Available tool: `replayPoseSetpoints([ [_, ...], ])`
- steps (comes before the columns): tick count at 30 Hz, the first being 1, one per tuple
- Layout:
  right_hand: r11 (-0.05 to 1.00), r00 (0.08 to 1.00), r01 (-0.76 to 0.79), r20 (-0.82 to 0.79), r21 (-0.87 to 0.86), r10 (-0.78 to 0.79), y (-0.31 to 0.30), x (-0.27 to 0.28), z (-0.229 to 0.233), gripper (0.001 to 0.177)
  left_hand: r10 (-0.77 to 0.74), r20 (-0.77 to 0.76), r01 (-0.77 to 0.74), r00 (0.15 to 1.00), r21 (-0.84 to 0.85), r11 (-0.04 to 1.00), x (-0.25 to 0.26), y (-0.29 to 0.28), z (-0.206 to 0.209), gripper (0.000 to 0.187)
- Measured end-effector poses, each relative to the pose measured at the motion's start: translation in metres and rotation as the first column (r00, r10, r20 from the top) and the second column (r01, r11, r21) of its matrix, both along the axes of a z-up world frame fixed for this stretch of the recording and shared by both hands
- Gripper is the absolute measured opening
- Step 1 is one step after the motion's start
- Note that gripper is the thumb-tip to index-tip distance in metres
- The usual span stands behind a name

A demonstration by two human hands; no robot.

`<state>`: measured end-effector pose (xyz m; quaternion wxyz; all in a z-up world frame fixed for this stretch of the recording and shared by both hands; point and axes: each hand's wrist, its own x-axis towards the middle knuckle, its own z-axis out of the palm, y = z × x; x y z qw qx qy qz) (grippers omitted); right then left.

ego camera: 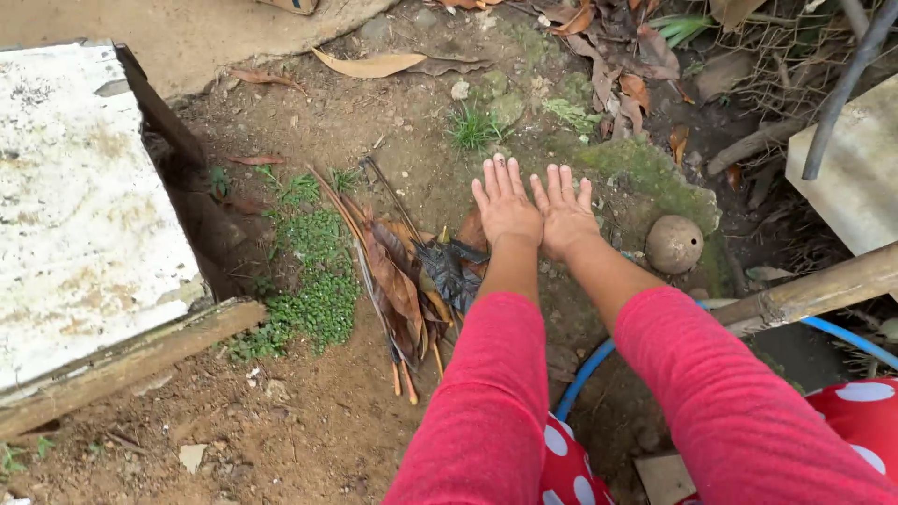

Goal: The person clears dry leaves and twigs from the ground by hand, gathering them into a pile and moving them away from a blue hose and a wooden post.

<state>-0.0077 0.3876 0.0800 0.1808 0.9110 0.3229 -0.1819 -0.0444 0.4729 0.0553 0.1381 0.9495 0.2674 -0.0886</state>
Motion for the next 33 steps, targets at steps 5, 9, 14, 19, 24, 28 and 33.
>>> replayPoseSetpoints([
  [5, 0.994, 0.993, -0.099, 0.064, -0.039, 0.101, 0.003, 0.017, 0.006, 0.081, 0.018, 0.008, -0.018, 1.0, -0.018, 1.0, 0.007, 0.004, 0.003, 0.073],
  [9, 0.988, 0.987, -0.136, 0.07, -0.071, 0.141, 0.007, 0.033, 0.012, 0.078, 0.091, 0.068, -0.087, 0.994, -0.056, 0.995, 0.014, 0.003, 0.001, 0.074],
  [14, 0.902, 0.917, -0.35, 0.102, -0.253, 0.385, 0.022, 0.059, 0.04, 0.076, 0.182, 0.241, -0.164, 0.954, -0.092, 0.982, 0.018, 0.007, -0.009, 0.071],
  [19, 0.904, 0.913, -0.404, 0.0, -0.14, 0.408, 0.052, 0.067, 0.032, 0.081, 0.166, 0.102, -0.161, 0.981, -0.056, 0.985, -0.015, 0.055, -0.012, 0.082],
  [24, 0.94, 0.934, -0.341, -0.107, 0.026, 0.342, 0.065, 0.068, -0.019, 0.081, 0.18, -0.002, -0.178, 0.984, -0.133, 0.975, -0.039, 0.096, -0.009, 0.088],
  [28, 0.924, 0.914, -0.381, -0.133, 0.044, 0.383, 0.074, 0.076, -0.04, 0.079, 0.198, 0.086, -0.197, 0.976, -0.025, 0.98, -0.026, 0.114, -0.027, 0.083],
  [33, 0.927, 0.924, -0.328, -0.144, 0.183, 0.355, 0.098, 0.097, -0.047, 0.079, 0.217, 0.1, -0.215, 0.971, -0.035, 0.976, 0.004, 0.134, -0.045, 0.084],
])
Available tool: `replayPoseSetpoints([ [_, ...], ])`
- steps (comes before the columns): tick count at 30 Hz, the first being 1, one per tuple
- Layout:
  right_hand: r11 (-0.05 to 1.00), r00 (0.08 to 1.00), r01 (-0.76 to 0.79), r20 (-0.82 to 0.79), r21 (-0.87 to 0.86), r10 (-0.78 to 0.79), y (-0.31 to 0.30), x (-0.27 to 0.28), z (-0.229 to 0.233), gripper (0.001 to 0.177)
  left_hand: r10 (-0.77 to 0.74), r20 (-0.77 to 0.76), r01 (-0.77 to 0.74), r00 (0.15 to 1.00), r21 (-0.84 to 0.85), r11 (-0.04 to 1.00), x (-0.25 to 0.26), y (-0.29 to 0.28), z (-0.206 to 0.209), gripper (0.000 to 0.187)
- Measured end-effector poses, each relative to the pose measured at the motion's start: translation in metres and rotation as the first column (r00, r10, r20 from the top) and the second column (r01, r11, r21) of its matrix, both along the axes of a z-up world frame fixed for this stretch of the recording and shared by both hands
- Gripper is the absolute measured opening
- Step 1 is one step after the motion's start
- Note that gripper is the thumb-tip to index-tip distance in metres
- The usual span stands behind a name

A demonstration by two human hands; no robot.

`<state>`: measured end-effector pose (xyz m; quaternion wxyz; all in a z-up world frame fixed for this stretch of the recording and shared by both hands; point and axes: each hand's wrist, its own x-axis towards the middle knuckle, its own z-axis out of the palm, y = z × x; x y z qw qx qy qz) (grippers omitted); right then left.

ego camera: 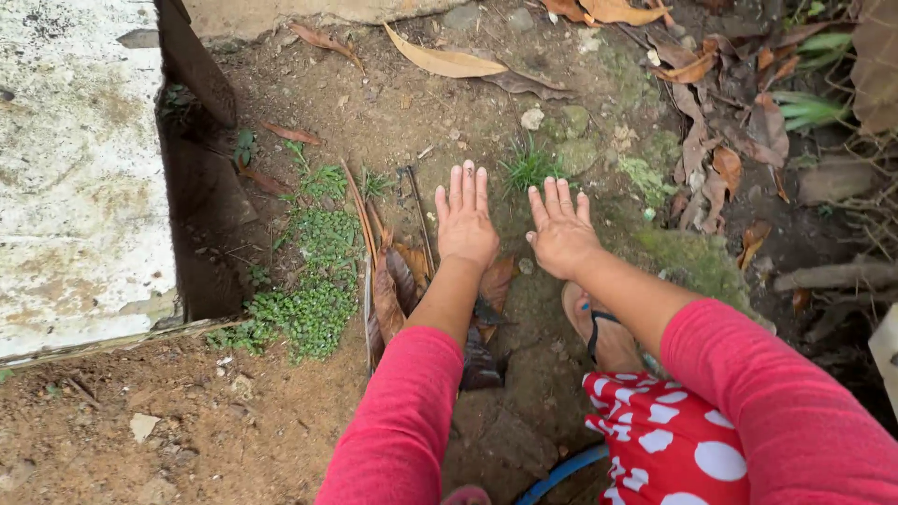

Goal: The person clears dry leaves and twigs from the ground by hand, gathering them into a pile and moving them away from a blue hose and a wooden post.

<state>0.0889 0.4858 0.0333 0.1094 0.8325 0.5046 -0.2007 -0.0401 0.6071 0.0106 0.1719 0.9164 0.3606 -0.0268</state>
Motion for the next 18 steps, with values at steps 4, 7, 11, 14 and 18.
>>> replayPoseSetpoints([
  [4, 0.997, 1.0, -0.011, -0.023, 0.082, 0.013, 0.014, 0.018, -0.011, 0.079, 0.015, -0.093, -0.02, 0.996, -0.057, 0.998, 0.017, 0.01, -0.004, 0.087],
  [7, 0.993, 0.999, -0.024, -0.04, 0.12, 0.029, 0.03, 0.034, -0.022, 0.077, 0.022, -0.125, -0.027, 0.992, -0.033, 0.999, 0.032, 0.011, -0.011, 0.085],
  [11, 0.992, 0.997, -0.032, -0.065, 0.122, 0.04, 0.037, 0.05, -0.036, 0.077, 0.022, -0.098, -0.029, 0.995, -0.06, 0.998, 0.05, 0.012, -0.021, 0.083],
  [14, 0.977, 0.996, -0.041, -0.071, 0.211, 0.057, 0.041, 0.067, -0.045, 0.073, 0.031, -0.112, -0.045, 0.993, -0.124, 0.991, 0.063, 0.011, -0.025, 0.083],
  [18, 0.963, 0.996, -0.022, -0.082, 0.268, 0.045, 0.052, 0.087, -0.061, 0.064, 0.023, -0.131, -0.038, 0.991, -0.108, 0.993, 0.084, 0.013, -0.033, 0.082],
])
